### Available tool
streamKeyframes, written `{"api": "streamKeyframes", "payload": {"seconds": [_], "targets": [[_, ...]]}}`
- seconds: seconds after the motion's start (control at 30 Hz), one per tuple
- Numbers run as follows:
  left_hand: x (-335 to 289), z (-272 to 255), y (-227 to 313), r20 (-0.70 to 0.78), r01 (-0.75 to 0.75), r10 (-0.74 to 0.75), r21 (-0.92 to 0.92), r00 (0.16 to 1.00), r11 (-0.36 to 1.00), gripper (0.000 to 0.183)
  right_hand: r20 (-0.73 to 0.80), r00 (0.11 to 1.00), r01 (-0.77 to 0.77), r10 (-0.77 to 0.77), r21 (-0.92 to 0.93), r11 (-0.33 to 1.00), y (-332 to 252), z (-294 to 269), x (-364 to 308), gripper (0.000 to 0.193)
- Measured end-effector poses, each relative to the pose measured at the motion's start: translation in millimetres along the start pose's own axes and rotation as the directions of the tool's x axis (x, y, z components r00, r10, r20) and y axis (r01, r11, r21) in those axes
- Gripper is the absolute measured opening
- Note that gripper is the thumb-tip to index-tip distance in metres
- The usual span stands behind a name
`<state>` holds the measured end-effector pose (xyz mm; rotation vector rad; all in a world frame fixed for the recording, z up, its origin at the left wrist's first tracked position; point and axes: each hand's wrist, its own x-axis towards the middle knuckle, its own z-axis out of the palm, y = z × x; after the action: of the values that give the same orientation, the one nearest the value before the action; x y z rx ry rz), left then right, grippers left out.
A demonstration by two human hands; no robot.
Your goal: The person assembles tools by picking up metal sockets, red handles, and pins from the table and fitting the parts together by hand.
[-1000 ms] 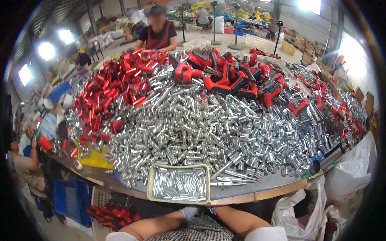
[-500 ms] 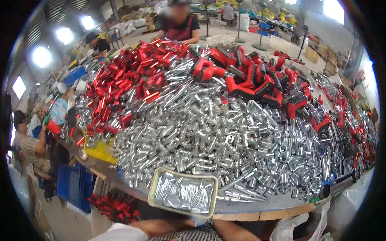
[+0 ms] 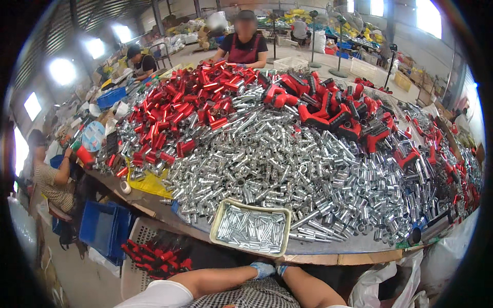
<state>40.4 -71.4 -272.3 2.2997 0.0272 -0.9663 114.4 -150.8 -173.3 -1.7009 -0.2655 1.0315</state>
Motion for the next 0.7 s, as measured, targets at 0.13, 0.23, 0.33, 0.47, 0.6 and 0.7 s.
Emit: {"api": "streamKeyframes", "payload": {"seconds": [0.13, 0.23, 0.33, 0.47, 0.6, 0.7], "targets": [[21.7, 35.1, -18.0, -0.201, 0.121, -0.173, -0.249, 0.964, 0.961, 0.050, 0.030, 0.998, 0.048, -0.046, -0.071, 0.996, -18.9, 20.8, -8.8, 0.035], [20.8, 77.9, -16.3, -0.214, -0.059, 0.029, -0.135, 0.976, 0.989, 0.050, 0.070, 0.997, 0.033, -0.024, -0.126, 0.992, -37.7, 53.5, -23.5, 0.035], [40.9, 90.9, -26.6, -0.262, -0.241, 0.227, -0.024, 0.938, 0.970, 0.051, 0.133, 0.991, 0.055, -0.027, -0.216, 0.975, -41.6, 19.8, -17.3, 0.036], [-86.2, -46.3, 15.3, -0.083, -0.163, 0.141, -0.467, 0.987, 0.869, 0.060, 0.282, 0.959, 0.095, 0.014, -0.369, 0.924, 13.1, -53.7, -26.1, 0.037], [-66.5, 0.5, -46.0, 0.033, -0.028, -0.172, -0.939, 0.984, -0.343, 0.062, 0.514, 0.835, 0.547, -0.196, -0.814, 0.197, -39.9, -57.1, -108.7, 0.060], [-87.0, -31.4, -67.8, -0.377, -0.276, -0.193, -0.179, 0.906, -0.944, 0.053, 0.739, 0.636, 0.741, -0.220, -0.665, -0.093, -86.5, -39.6, -151.5, 0.061]]}}
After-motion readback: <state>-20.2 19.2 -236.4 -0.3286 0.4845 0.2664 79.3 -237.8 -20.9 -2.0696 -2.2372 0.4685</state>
